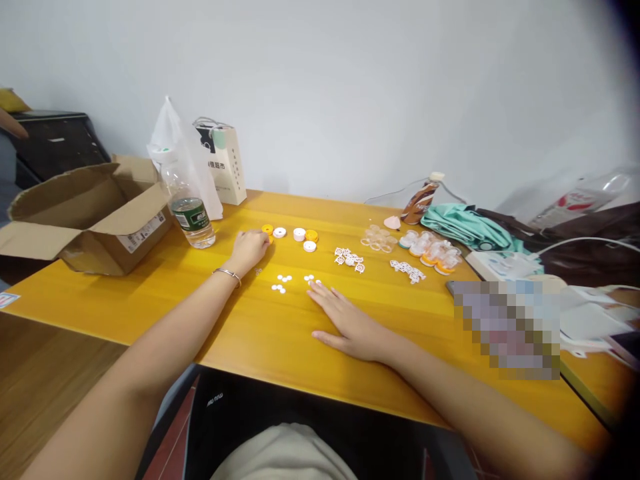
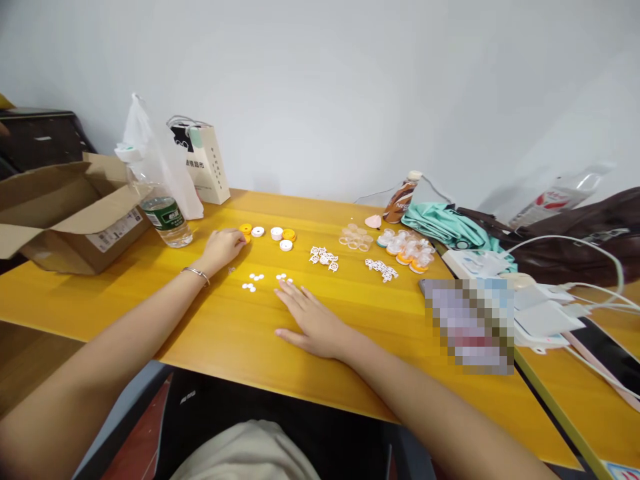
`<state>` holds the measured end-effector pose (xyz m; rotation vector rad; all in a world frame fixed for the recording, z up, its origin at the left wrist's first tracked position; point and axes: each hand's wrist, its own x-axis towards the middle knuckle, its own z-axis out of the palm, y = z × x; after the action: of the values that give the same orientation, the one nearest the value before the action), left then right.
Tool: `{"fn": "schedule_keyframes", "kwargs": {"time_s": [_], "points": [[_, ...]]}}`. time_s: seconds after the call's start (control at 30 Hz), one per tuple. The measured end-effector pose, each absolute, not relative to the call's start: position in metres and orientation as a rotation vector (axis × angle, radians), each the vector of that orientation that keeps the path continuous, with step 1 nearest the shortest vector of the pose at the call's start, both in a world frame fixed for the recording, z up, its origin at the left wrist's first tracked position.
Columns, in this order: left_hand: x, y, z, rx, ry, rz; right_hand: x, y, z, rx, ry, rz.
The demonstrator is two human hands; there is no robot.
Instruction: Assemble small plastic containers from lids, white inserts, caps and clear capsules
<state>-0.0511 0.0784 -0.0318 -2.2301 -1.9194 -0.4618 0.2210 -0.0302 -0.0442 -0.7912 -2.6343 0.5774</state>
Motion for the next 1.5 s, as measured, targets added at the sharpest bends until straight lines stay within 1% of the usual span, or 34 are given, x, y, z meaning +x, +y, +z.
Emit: {"fn": "schedule_keyframes", "kwargs": {"time_s": [0.1, 0.23, 0.3, 0.4, 0.5, 0.57, 0.63, 0.77, 0.97, 1.1, 1.17, 1.23, 1.3, 1.33, 1.43, 1.5], "points": [[-0.047, 0.078, -0.031, -2.219, -1.909, -0.475, 0.214, -0.027, -0.046, -0.82, -2.555, 0.551], [-0.04, 0.07, -0.025, -2.238, -1.821, -0.564, 0.212, -0.022, -0.046, -0.83, -2.365, 0.621], [-0.032, 0.058, -0.02, -2.346, -1.629, -0.699, 0.218, -0.017, -0.047, -0.845, -2.21, 0.652], [-0.013, 0.031, -0.016, -2.603, -1.189, -0.851, 0.231, -0.007, -0.048, -0.911, -1.943, 0.666], [0.01, 0.004, -0.016, -2.846, -0.753, -0.811, 0.239, 0.003, -0.049, -1.003, -1.785, 0.676], [0.021, -0.007, -0.019, -2.908, -0.576, -0.756, 0.24, 0.006, -0.049, -1.025, -1.767, 0.684], [0.027, -0.01, -0.023, -2.929, -0.483, -0.671, 0.238, 0.006, -0.048, -1.022, -1.811, 0.675], [0.03, -0.007, -0.032, -2.919, -0.441, -0.565, 0.234, 0.001, -0.045, -1.01, -2.028, 0.618], [0.034, -0.006, -0.037, -2.919, -0.488, -0.539, 0.241, -0.002, -0.039, -0.95, -2.338, 0.761], [0.025, 0.001, -0.027, -2.947, -0.592, -0.619, 0.248, -0.003, -0.035, -0.896, -2.458, 0.745], [0.011, 0.011, -0.016, -2.906, -0.742, -0.731, 0.249, -0.003, -0.035, -0.896, -2.482, 0.716], [-0.011, 0.024, -0.005, -2.812, -0.971, -0.837, 0.248, -0.002, -0.037, -0.907, -2.495, 0.693], [-0.037, 0.037, 0.004, -2.705, -1.259, -0.867, 0.245, -0.001, -0.039, -0.927, -2.493, 0.676], [-0.05, 0.042, 0.007, -2.646, -1.438, -0.835, 0.244, -0.001, -0.04, -0.941, -2.483, 0.665], [-0.08, 0.052, 0.01, -2.612, -1.874, -0.447, 0.24, 0.0, -0.042, -0.965, -2.46, 0.627], [-0.09, 0.055, 0.008, -2.657, -1.994, -0.208, 0.239, 0.0, -0.043, -0.948, -2.465, 0.617]]}}
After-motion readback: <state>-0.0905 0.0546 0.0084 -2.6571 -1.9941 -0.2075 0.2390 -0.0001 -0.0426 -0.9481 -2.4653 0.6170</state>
